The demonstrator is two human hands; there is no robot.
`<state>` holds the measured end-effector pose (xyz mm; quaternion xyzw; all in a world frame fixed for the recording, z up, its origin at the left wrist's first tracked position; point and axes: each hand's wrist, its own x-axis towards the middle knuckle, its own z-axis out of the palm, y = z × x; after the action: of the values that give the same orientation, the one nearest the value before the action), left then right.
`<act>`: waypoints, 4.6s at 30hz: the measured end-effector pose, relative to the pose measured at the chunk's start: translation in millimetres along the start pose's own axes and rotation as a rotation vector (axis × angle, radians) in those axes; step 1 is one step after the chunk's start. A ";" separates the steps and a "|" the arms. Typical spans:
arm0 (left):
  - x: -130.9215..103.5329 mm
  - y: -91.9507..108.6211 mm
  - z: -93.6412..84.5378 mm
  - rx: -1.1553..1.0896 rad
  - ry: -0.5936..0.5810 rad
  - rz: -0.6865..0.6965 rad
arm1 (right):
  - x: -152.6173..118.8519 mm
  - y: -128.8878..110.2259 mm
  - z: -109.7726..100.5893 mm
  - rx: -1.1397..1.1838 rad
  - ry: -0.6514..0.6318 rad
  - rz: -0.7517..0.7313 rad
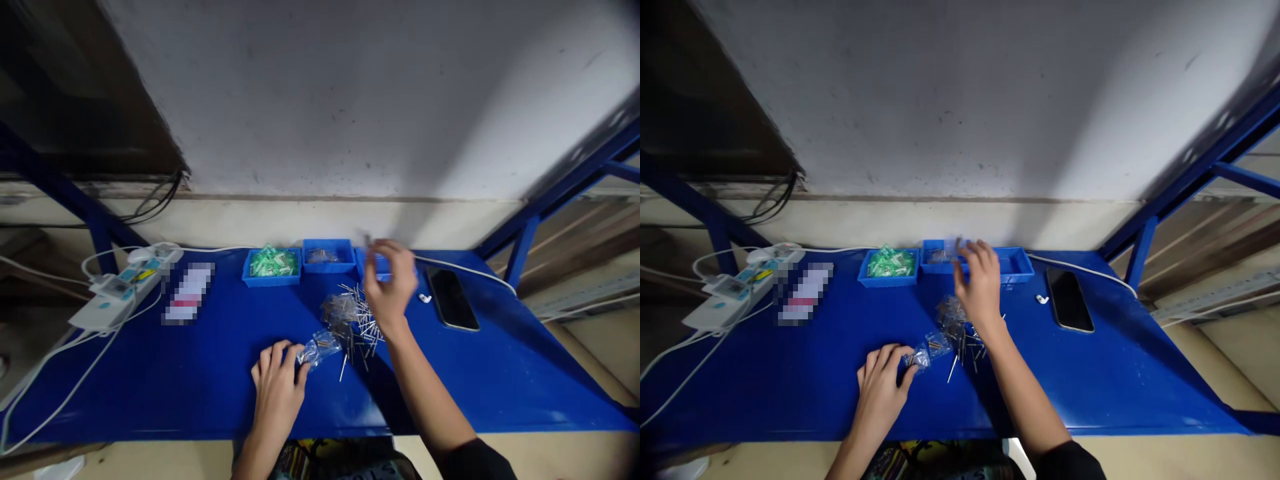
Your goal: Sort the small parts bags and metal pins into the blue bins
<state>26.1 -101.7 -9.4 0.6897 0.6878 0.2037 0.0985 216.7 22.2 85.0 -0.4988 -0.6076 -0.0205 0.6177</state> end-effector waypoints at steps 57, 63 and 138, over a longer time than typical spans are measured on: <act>22.0 -4.1 -6.5 -0.542 0.045 0.144 | -115.6 -23.2 -22.9 0.185 -0.770 0.730; 13.2 2.5 -16.7 -0.606 -0.062 0.171 | -124.9 -35.4 -28.4 0.493 -0.785 0.912; 57.0 40.7 -8.4 -0.593 0.031 0.388 | -89.4 -8.7 -39.2 0.823 -0.469 1.345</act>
<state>57.8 -48.0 23.4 0.7457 0.4562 0.4200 0.2436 216.6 -59.2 30.5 -0.4811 -0.2511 0.6832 0.4887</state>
